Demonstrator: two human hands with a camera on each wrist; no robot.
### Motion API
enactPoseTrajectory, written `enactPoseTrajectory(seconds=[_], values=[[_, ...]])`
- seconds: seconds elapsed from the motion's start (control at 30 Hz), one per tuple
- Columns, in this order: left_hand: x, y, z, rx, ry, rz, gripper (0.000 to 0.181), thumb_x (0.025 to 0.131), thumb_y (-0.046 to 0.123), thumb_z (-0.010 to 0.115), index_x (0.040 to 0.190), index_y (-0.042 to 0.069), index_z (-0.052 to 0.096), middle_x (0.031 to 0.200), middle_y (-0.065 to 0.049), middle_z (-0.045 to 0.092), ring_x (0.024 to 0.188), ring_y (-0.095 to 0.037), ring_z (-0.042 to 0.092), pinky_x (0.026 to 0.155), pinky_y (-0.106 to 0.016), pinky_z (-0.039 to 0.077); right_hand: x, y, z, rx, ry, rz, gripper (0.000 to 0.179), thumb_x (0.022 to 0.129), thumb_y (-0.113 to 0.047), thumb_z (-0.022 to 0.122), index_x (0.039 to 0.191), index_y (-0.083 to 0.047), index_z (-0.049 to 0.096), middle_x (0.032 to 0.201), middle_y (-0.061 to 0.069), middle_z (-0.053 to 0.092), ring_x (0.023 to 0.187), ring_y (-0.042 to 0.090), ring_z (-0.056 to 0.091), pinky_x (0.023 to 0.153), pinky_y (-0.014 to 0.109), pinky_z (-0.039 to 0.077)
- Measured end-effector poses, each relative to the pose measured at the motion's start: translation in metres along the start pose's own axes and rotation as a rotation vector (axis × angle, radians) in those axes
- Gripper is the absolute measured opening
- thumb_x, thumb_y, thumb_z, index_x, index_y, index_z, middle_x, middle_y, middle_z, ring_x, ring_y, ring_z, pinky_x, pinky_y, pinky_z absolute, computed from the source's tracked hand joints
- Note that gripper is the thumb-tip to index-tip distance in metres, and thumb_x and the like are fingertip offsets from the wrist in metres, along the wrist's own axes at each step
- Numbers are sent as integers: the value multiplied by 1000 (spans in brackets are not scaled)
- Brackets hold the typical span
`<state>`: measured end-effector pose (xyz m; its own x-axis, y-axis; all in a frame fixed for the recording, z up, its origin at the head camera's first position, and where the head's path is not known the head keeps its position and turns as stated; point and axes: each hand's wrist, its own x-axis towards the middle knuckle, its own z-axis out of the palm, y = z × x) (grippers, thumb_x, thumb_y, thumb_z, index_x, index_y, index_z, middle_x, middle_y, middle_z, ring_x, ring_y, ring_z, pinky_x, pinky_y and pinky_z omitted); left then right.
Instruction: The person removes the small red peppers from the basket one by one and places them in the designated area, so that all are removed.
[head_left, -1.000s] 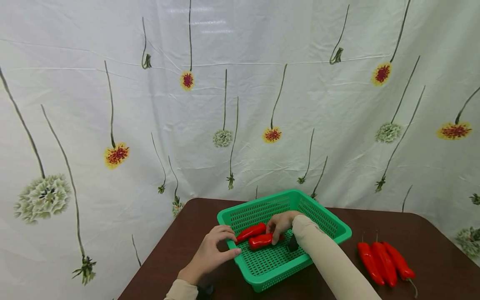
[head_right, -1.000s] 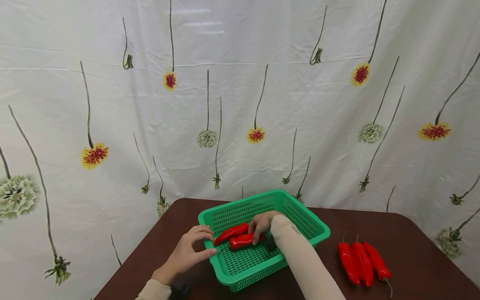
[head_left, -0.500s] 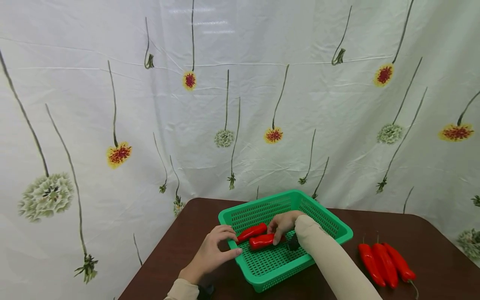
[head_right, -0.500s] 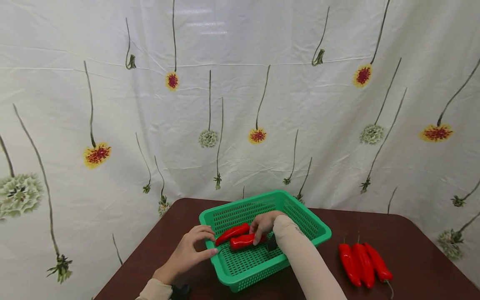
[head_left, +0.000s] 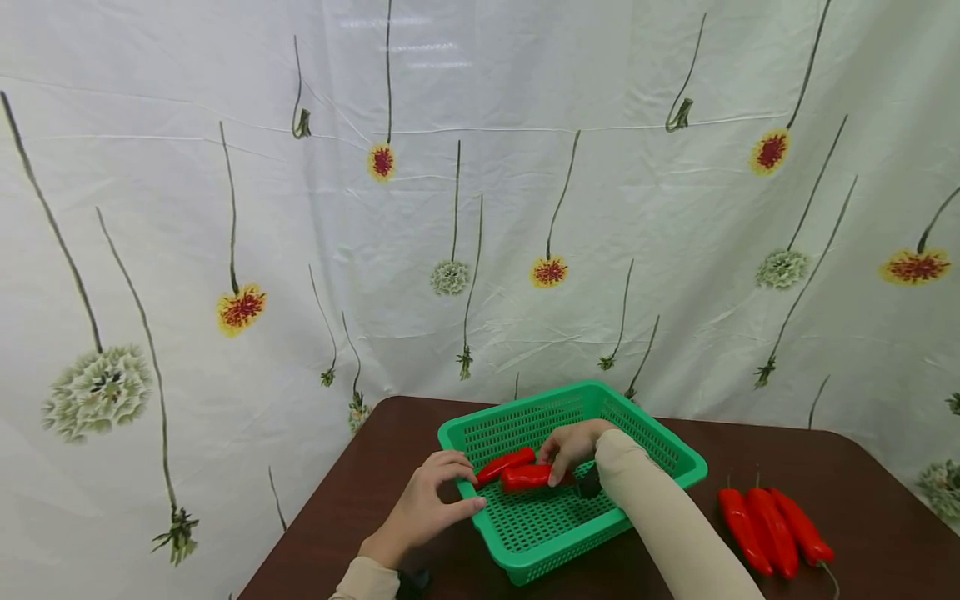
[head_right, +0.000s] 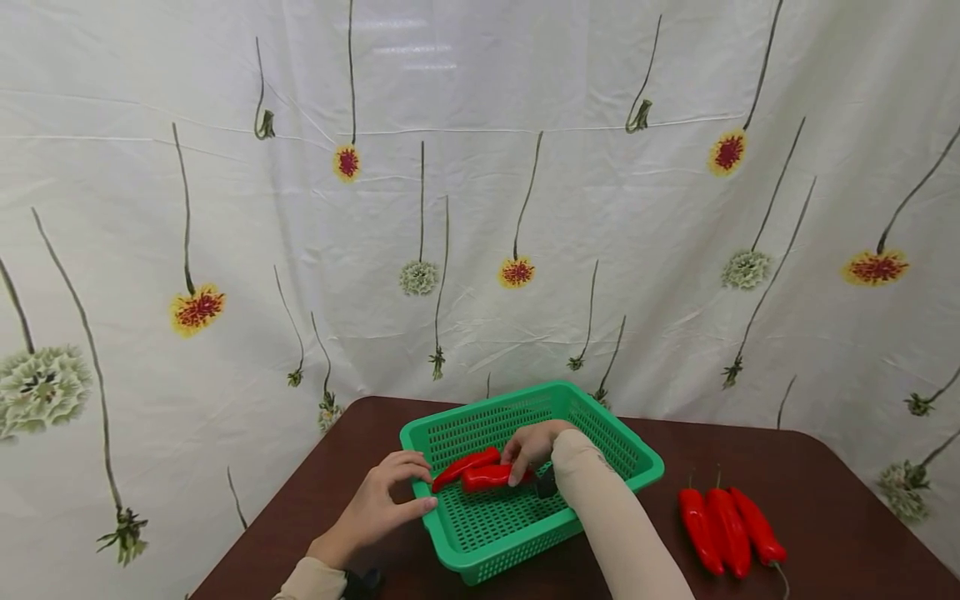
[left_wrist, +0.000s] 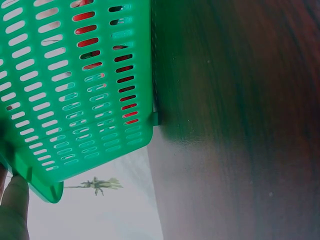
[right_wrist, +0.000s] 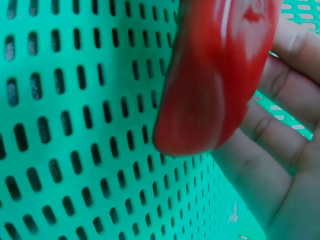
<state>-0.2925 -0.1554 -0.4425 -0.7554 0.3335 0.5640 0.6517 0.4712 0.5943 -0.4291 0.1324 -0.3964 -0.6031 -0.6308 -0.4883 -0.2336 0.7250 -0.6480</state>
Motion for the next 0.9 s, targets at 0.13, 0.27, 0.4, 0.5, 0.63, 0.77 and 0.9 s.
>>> enactPoseTrajectory(seconds=[0.13,0.27,0.4,0.5,0.63,0.77,0.9], values=[[0,0,1,5,-3,2,17,87,31,79,97,18,73,120,3,65,118,-22,55,99,-49,51,-3,4,-3,78,-8,-32,26,90,-2,71,116,-3,67,100,1,65,85,12,58,79,26,53],[0,1,0,3,-5,2,14,87,31,79,97,24,72,120,3,65,119,-22,55,99,-49,51,-5,6,-6,126,18,-90,28,90,-1,70,117,2,67,103,2,66,86,11,59,80,26,53],[1,1,0,1,-5,0,14,87,31,79,97,22,73,120,2,65,119,-23,56,99,-51,51,-6,8,-7,155,28,-133,27,90,0,70,117,4,68,106,4,67,88,12,60,83,27,55],[1,1,0,1,-8,-3,18,87,31,79,97,17,73,120,1,65,120,-24,56,99,-52,51,-7,7,-7,174,32,-143,27,89,-1,71,116,4,68,107,5,67,89,13,60,84,29,55],[1,1,1,-6,-19,-14,20,87,31,78,98,15,73,121,1,64,121,-25,55,100,-52,50,-8,7,-6,181,55,-150,29,89,-2,72,116,4,68,107,5,68,90,14,61,86,30,56],[1,1,0,-7,-19,-12,16,87,31,78,97,20,73,120,2,65,120,-24,56,99,-52,51,-11,3,-6,177,68,-181,27,90,-6,71,116,2,68,105,4,69,87,13,62,83,29,55],[1,1,0,-2,-12,-10,12,87,31,78,96,27,71,120,2,65,120,-24,56,99,-52,51,-13,-3,-7,174,80,-217,26,92,-7,70,116,2,68,103,5,71,85,12,62,82,28,55]])
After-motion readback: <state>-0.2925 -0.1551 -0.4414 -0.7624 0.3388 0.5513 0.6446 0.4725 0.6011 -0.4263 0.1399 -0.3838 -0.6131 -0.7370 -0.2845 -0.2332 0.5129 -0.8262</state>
